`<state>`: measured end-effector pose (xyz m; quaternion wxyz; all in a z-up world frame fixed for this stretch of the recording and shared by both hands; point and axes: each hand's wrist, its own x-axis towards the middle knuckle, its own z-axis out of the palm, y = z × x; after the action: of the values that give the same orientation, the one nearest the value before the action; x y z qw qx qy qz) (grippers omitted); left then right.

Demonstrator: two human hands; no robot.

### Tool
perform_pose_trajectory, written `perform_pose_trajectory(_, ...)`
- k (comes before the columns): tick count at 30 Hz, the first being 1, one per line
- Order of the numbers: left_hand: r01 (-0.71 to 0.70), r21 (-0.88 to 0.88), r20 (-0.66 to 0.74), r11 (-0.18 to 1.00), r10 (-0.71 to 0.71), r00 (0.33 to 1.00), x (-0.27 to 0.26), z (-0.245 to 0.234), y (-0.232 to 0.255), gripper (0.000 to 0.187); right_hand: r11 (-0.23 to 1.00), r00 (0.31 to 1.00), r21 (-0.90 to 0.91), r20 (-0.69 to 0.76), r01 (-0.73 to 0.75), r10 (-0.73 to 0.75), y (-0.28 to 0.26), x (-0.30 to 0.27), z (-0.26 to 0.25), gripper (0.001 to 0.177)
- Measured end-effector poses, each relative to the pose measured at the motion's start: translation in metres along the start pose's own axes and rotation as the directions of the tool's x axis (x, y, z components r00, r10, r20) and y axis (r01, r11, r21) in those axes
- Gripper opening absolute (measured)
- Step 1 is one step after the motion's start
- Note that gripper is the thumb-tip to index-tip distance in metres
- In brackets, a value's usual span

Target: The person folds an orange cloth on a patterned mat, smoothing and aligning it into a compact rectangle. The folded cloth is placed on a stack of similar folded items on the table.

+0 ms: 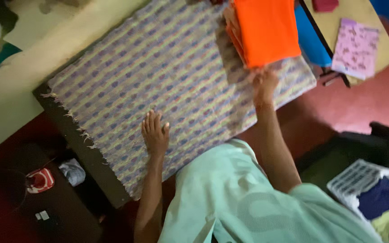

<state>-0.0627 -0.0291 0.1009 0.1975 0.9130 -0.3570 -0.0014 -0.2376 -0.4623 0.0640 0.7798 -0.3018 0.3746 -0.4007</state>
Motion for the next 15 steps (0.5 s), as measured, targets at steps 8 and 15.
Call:
perform_pose_trajectory(8,0.102,-0.091,-0.117,0.991,-0.112,0.987,0.018,0.011,-0.012,0.044,0.786,0.785,-0.614,0.449,-0.076,0.427,0.063,-0.086,0.064,0.019)
perform_pose_trajectory(15,0.231,-0.214,-0.217,0.949,-0.277,0.936,0.088,0.013,-0.079,0.049,0.493,0.526,-0.529,0.835,0.691,0.159,0.108,-0.009,0.236,0.021)
